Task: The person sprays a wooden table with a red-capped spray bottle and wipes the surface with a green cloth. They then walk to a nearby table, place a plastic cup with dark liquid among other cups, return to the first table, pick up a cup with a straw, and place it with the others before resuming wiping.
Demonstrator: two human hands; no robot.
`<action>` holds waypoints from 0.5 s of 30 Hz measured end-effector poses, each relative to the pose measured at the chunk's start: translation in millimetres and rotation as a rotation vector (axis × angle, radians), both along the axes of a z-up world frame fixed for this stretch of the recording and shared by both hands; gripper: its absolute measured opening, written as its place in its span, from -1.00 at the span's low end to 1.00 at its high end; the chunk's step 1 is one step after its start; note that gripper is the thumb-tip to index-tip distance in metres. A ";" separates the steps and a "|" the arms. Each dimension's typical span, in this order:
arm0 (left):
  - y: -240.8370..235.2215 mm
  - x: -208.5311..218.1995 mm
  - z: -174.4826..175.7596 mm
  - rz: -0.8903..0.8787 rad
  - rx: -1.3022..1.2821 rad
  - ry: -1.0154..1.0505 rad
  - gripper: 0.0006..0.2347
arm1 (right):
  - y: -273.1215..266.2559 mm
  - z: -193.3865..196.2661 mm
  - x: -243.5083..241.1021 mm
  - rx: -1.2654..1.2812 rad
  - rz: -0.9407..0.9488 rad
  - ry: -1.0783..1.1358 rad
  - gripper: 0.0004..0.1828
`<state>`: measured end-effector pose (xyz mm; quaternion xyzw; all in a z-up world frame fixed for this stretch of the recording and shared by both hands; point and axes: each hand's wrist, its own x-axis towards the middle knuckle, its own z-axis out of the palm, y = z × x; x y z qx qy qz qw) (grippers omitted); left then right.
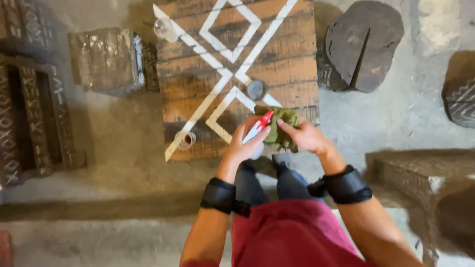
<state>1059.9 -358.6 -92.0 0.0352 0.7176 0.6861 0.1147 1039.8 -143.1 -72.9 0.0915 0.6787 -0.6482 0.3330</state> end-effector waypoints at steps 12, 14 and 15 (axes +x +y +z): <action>-87.6 -66.3 -111.8 0.112 -0.268 0.184 -0.82 | -76.4 -288.0 -73.6 -0.054 -0.432 0.156 -0.45; -105.9 -71.2 -127.9 0.138 -0.233 0.153 -0.84 | -92.7 -322.9 -57.5 0.247 -0.372 0.281 -0.40; -114.2 -84.5 -137.0 0.181 -0.201 0.186 -0.86 | -100.5 -341.3 -64.3 0.528 -0.290 0.464 -0.33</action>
